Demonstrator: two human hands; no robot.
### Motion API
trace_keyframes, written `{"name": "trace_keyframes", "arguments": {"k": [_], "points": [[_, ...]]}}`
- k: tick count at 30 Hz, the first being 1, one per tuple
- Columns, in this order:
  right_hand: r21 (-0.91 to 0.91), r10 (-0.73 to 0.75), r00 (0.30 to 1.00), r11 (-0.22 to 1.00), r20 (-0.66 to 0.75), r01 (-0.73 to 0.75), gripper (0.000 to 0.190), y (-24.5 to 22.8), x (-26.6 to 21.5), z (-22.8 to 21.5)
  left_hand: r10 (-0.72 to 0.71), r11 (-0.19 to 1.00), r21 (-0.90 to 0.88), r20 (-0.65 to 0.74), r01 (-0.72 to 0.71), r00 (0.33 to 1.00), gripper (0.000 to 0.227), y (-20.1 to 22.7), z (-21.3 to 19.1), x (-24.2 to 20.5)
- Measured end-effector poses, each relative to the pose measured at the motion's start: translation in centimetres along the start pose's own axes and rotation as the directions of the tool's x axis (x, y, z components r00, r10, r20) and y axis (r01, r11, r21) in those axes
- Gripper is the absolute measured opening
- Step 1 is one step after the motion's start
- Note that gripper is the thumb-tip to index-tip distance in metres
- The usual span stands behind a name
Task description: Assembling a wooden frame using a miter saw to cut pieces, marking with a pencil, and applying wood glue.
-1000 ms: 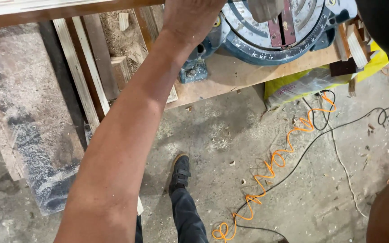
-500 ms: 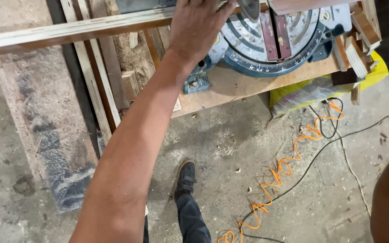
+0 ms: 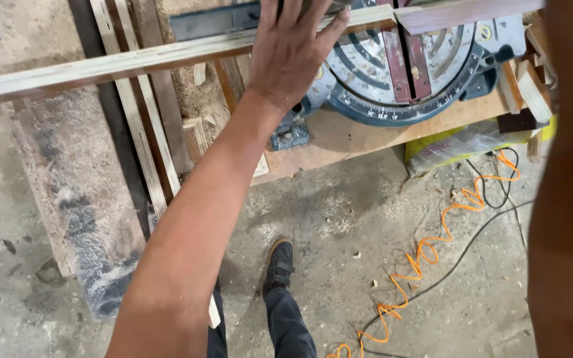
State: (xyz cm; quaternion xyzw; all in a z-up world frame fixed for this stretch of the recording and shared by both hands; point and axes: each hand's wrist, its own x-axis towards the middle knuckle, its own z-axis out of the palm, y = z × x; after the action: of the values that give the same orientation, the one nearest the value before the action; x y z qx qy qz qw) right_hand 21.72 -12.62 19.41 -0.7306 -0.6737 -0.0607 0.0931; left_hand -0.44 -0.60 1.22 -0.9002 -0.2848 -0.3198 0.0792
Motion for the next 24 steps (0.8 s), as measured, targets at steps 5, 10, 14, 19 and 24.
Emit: {"name": "trace_keyframes", "arguments": {"k": [5, 10, 14, 19, 24], "points": [[-0.007, -0.02, 1.0, 1.0, -0.005, 0.02, 0.018, 2.4, 0.4, 6.4, 0.012, 0.999, -0.047, -0.012, -0.012, 1.0, 0.039, -0.3, 0.3, -0.5], [-0.027, -0.029, 0.991, 0.999, 0.13, 0.033, 0.019, 2.6, 2.0, 9.0, 0.027, 0.996, -0.079, -0.07, -0.032, 0.997, 0.033, -0.6, 0.9, -0.5], [0.04, -0.065, 0.964, 0.998, 0.258, 0.056, 0.029, 3.0, 1.2, 7.8, 0.036, 0.998, -0.048, -0.081, -0.04, 0.996, 0.037, -0.4, 0.8, -0.7], [0.005, -0.152, 0.973, 0.988, 0.174, 0.153, 0.033, 3.8, 0.5, 7.7, 0.028, 0.996, -0.087, -0.088, -0.036, 0.996, 0.036, -0.6, 0.4, -0.2], [-0.003, -0.061, 0.978, 0.998, 0.201, 0.062, 0.02, 3.8, 0.9, 7.1, 0.033, 0.997, -0.063, -0.073, -0.038, 0.997, 0.036, -0.5, 0.3, -0.3]]}}
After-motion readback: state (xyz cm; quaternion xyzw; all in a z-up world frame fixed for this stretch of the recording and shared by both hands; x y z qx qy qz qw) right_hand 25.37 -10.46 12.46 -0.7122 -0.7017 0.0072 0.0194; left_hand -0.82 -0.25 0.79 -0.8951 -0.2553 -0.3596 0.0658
